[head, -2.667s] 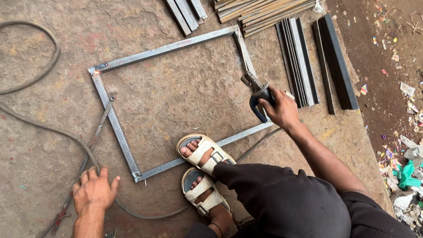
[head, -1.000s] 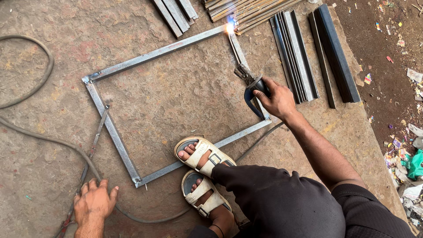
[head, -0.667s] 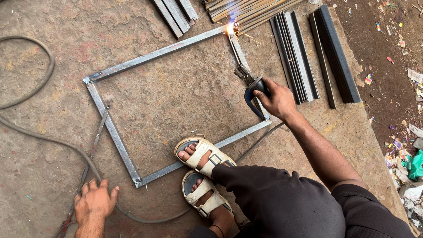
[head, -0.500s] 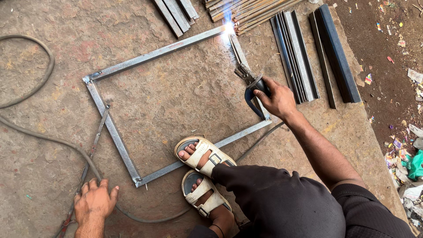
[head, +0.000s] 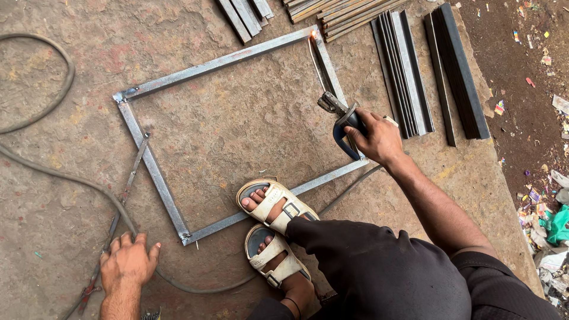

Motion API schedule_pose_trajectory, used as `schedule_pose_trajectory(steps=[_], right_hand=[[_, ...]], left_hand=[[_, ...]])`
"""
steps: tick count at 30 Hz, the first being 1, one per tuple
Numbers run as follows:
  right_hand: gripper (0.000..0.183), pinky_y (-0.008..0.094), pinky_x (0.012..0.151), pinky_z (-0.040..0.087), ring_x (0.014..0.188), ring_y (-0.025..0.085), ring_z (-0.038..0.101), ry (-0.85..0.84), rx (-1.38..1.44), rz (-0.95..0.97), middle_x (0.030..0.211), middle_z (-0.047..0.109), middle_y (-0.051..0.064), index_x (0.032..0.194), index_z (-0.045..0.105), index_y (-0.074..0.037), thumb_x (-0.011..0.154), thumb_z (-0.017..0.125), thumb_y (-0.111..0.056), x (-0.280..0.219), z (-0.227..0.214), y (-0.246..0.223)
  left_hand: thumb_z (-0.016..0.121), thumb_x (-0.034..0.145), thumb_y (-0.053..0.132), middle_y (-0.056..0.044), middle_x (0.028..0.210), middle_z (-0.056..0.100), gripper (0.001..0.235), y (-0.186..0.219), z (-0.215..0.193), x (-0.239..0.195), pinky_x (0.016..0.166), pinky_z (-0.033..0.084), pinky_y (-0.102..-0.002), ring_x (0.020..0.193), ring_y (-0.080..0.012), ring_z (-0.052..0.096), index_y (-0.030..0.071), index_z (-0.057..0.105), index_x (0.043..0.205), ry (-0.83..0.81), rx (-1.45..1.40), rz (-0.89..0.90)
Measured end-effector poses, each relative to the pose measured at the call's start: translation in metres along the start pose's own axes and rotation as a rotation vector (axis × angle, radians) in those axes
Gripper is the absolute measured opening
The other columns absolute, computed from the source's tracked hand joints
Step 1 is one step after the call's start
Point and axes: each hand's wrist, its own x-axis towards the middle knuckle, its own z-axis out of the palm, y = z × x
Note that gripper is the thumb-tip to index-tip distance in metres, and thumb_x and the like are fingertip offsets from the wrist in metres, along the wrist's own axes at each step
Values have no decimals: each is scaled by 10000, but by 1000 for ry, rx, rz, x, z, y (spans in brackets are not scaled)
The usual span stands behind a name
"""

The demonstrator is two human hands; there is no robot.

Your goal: The person welds the corners of a rectangular metal frame, picks up a metal rod, and uses a tape measure to mark distances along the frame.

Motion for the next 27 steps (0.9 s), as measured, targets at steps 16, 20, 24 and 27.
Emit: schedule_pose_trajectory(steps=[16, 20, 24, 27], right_hand=[[653, 407, 642, 605, 775, 252, 715, -85, -269, 62, 1057, 676, 146, 1555, 462, -218, 1010, 542, -568, 11, 0, -11], [645, 367, 548, 606, 781, 227, 707, -59, -373, 5, 1067, 670, 140, 1548, 462, -245, 1008, 534, -591, 12, 10, -6], [625, 362, 546, 600, 782, 221, 708, -43, -386, -25, 1062, 673, 131, 1542, 472, -262, 1012, 537, -587, 12, 15, 2], [614, 365, 553, 606, 784, 221, 711, -69, -393, -9, 1044, 672, 126, 1545, 474, -277, 1014, 537, -579, 12, 13, 2]], left_hand=[[482, 971, 631, -78, 1582, 466, 770, -3, 6, 3, 1158, 382, -477, 1470, -267, 422, 224, 345, 1610, 50, -50, -9], [447, 984, 638, -79, 1582, 454, 770, -2, 4, 3, 1162, 376, -474, 1474, -267, 411, 236, 305, 1625, -1, -39, -20], [447, 984, 643, -77, 1584, 455, 766, -3, 2, 2, 1168, 377, -472, 1474, -263, 416, 246, 308, 1625, -4, -36, -25], [455, 986, 638, -75, 1584, 463, 760, -3, 2, 1, 1168, 384, -470, 1472, -264, 424, 251, 318, 1626, 2, -36, -24]])
